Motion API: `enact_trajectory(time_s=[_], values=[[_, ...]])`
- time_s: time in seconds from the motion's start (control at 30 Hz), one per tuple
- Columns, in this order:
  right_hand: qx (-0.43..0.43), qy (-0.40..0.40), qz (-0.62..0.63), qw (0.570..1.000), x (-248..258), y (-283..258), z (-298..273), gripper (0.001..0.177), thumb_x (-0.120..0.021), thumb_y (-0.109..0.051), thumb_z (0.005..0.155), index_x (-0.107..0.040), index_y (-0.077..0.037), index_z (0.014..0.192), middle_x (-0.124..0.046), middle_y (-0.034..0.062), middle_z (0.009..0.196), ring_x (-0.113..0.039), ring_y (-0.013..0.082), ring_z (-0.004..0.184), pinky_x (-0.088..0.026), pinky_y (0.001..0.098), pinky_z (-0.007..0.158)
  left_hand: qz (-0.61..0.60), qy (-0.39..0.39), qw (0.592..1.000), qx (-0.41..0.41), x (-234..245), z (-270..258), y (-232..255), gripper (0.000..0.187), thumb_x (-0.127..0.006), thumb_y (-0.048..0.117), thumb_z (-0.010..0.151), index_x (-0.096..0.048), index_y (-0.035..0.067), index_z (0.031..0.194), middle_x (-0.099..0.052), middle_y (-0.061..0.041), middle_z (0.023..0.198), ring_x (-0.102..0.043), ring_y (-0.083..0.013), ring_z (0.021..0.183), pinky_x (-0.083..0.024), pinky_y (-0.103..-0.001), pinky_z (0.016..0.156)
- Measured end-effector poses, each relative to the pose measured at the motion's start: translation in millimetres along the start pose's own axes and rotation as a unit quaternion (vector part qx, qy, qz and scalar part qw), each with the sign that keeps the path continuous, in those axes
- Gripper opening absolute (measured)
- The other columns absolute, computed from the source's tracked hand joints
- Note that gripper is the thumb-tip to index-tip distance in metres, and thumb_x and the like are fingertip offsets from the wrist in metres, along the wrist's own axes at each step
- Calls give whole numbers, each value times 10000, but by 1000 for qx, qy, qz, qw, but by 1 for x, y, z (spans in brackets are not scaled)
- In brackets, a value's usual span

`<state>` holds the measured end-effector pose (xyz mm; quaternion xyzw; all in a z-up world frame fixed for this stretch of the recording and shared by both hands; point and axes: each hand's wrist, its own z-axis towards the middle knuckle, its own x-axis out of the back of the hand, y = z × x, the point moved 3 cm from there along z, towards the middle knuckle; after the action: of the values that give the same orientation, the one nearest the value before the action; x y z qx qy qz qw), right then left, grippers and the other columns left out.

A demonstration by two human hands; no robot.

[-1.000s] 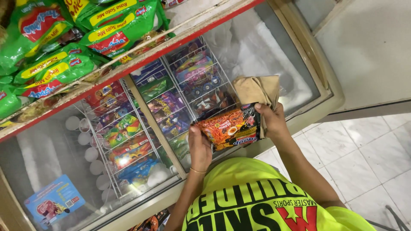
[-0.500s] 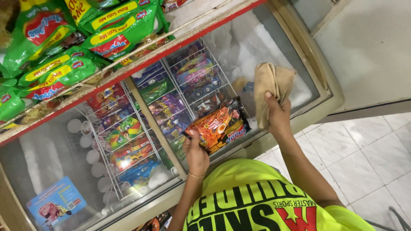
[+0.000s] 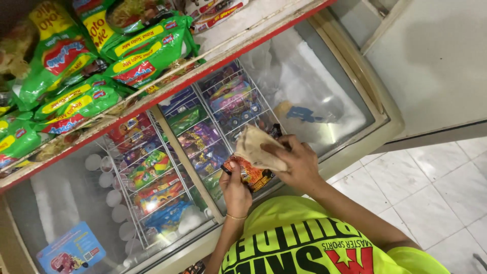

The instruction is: Stocking and organizing instant noodle packages on retail shelves after wiping them down.

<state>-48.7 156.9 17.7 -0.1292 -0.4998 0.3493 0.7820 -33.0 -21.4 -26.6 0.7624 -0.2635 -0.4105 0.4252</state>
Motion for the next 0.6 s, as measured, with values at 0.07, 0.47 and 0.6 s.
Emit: enact_trajectory(time_s=[0.07, 0.47, 0.6], values=[[-73, -26, -17, 997, -10, 29, -3, 453, -723, -529, 831, -687, -385, 1259, -596, -1, 1197, -705, 426, 771, -589, 525, 675, -25, 35, 998, 44, -21, -16, 25, 134, -714, 214, 973, -749, 92, 930, -740, -75, 829, -709, -160, 785, -555, -307, 740], [-450, 104, 686, 562, -32, 128, -60, 412, -691, -349, 868, -666, -67, 1167, -764, 212, 1039, -762, 370, 937, -611, 508, 844, -143, 72, 984, 81, -7, 19, 18, 281, -670, 347, 995, -733, 95, 1102, -771, -131, 961, -767, -281, 881, -627, -408, 791], [-440, -22, 768, 465, -39, 72, -65, 529, -641, -438, 871, -707, 3, 1155, -746, 311, 1055, -740, 446, 1010, -583, 571, 887, -187, 57, 976, 92, 15, 35, -26, 336, -596, 338, 1031, -679, 99, 1253, -748, -182, 1125, -739, -336, 970, -604, -502, 890]])
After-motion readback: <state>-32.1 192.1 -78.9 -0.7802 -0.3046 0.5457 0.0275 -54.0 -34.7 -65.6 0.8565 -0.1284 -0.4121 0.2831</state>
